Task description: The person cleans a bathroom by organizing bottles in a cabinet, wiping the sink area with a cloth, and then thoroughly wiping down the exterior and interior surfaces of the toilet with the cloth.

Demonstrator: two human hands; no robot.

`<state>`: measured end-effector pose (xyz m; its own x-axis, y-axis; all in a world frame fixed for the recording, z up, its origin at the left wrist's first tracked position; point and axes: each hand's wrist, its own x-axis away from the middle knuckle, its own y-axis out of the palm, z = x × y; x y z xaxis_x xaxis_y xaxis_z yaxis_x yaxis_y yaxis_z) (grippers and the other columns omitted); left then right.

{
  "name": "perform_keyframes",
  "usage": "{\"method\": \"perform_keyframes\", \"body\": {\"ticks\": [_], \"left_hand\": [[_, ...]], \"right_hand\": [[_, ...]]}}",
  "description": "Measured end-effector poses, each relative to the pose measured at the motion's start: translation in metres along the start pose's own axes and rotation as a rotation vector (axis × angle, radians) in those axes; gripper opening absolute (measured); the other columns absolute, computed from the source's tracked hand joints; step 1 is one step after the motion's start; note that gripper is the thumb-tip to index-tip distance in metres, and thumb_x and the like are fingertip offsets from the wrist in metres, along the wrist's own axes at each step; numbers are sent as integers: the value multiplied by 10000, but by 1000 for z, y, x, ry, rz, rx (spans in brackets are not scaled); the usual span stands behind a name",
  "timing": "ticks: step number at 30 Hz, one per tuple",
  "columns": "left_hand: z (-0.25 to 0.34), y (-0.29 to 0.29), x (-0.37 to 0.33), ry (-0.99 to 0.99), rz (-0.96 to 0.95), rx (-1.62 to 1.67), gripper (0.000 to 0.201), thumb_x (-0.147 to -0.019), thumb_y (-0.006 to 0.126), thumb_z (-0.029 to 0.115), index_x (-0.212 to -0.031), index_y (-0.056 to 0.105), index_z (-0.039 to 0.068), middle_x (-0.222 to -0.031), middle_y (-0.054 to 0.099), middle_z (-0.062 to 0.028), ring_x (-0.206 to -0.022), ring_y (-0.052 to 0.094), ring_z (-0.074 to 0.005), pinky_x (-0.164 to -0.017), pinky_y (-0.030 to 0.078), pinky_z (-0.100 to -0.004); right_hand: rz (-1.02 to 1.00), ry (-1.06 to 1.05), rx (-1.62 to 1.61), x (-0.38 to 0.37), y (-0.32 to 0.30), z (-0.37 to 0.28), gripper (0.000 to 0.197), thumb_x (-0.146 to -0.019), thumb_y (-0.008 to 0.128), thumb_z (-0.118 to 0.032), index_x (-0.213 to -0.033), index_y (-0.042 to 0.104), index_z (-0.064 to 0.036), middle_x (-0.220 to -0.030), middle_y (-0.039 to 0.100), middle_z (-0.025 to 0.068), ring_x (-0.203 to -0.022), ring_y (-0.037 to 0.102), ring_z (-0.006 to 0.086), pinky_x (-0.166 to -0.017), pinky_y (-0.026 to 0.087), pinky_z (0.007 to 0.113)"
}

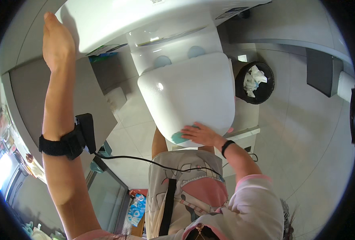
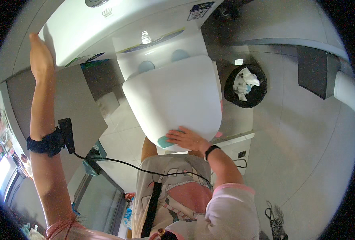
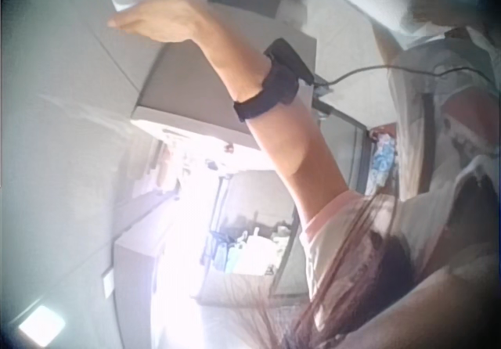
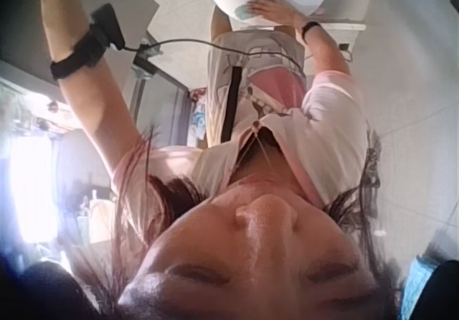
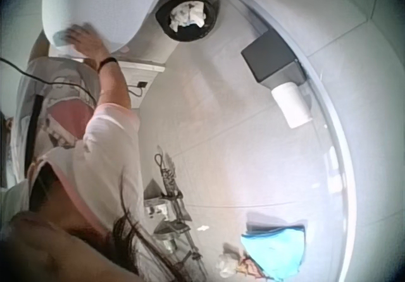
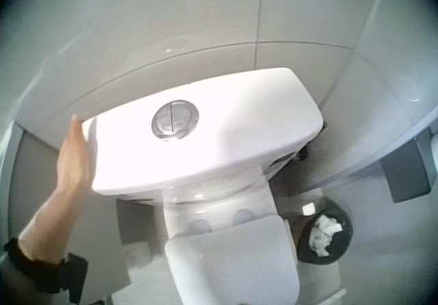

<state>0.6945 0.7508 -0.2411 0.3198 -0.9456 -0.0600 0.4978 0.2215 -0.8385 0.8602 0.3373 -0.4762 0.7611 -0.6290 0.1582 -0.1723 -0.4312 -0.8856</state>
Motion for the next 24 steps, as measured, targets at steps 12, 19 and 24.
{"method": "perform_keyframes", "body": {"ticks": [12,19,24], "left_hand": [[1,2,-1,-39,11,54,656,-855,198,512,-1245,406,27,-1257,419,-177,-1163,384,-299,-972,256,-317],[-2,8,-2,-4,51,53,666,-850,217,519,-1259,386,20,-1267,414,-166,-1173,381,-280,-972,250,-305],[-16,5,-19,160,66,33,679,-854,216,528,-1251,386,4,-1282,401,-162,-1191,364,-277,-983,236,-299]], "right_hand": [[410,797,91,-40,-83,146,518,-836,461,-260,-1308,310,-112,-1382,244,71,-1266,203,283,-999,179,485],[442,1411,-172,-7,-2,4,599,-843,435,-276,-1331,212,-10,-1397,165,165,-1285,112,369,-1010,94,514],[634,2132,-380,-47,27,-49,659,-874,337,-339,-1330,83,64,-1396,91,225,-1287,70,392,-1030,92,482]]}}
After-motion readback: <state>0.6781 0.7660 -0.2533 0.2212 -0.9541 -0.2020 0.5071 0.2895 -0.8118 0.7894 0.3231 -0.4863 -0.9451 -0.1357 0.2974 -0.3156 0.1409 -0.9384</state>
